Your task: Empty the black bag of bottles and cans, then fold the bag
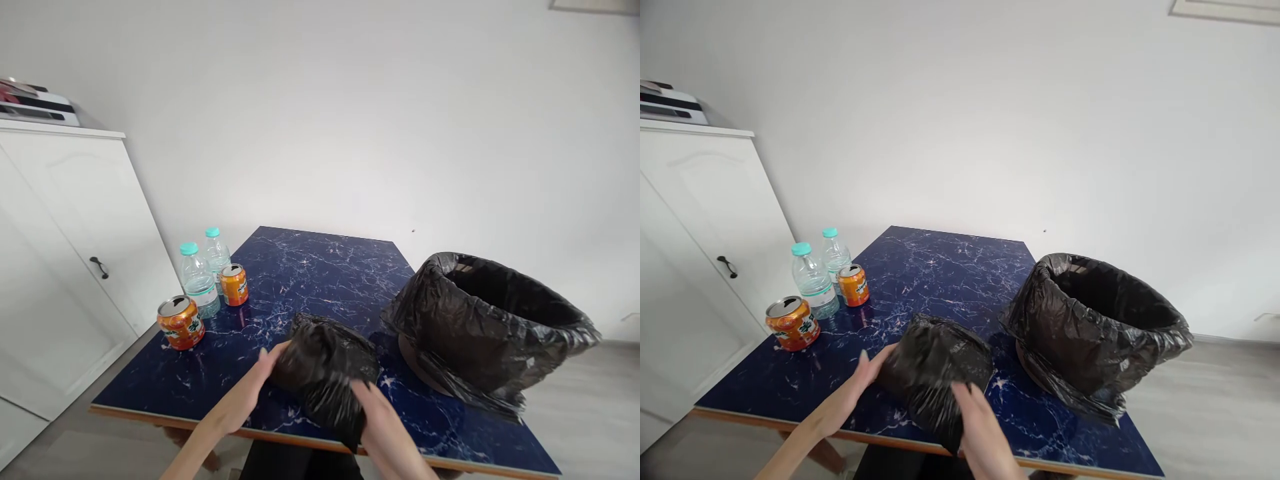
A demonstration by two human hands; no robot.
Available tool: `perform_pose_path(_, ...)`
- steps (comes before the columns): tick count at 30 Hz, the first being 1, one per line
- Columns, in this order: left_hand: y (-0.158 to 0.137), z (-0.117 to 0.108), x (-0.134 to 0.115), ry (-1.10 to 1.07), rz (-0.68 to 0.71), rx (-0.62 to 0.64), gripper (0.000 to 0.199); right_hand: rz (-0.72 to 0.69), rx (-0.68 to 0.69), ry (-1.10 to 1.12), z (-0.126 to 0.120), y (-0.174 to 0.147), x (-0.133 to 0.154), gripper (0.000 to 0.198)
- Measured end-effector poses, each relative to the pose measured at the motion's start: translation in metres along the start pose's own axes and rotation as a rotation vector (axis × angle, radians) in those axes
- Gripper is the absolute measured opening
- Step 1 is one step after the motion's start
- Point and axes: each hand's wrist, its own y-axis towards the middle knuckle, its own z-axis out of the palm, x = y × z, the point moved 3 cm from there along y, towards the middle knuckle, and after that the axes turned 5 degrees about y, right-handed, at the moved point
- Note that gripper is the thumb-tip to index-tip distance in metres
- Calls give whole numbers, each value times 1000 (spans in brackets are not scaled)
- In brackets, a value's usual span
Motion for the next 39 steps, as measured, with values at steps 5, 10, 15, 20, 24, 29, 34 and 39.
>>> perform_pose_path(5, 5, 12, 14, 433, 33, -213, 79, -205, -305, -67, -28, 8, 15, 95)
perform_pose_path(10, 2, 28, 10, 916, 367, -376, 48, -649, -323, -755, 0, -16, 16, 66)
perform_pose_path(15, 11, 31, 23, 1155, 405, -236, 51, -543, -18, -1136, 28, 3, 10, 69)
perform_pose_path(20, 12, 14, 44, 1098, 292, -330, 61, -401, 14, -1264, 19, 40, 21, 77)
perform_pose_path(24, 8, 9, 51, 1021, 224, -424, 58, -311, -84, -1343, 4, 85, 26, 73)
perform_pose_path(29, 6, 12, 51, 1029, 229, -432, 50, -165, -291, -1348, -16, 145, 53, 73)
perform_pose_path(34, 5, 11, 49, 1026, 279, -462, 45, -241, -355, -1367, -1, 128, 53, 76)
perform_pose_path(39, 5, 13, 48, 1028, 288, -479, 43, -353, -176, -1345, 24, 101, 20, 83)
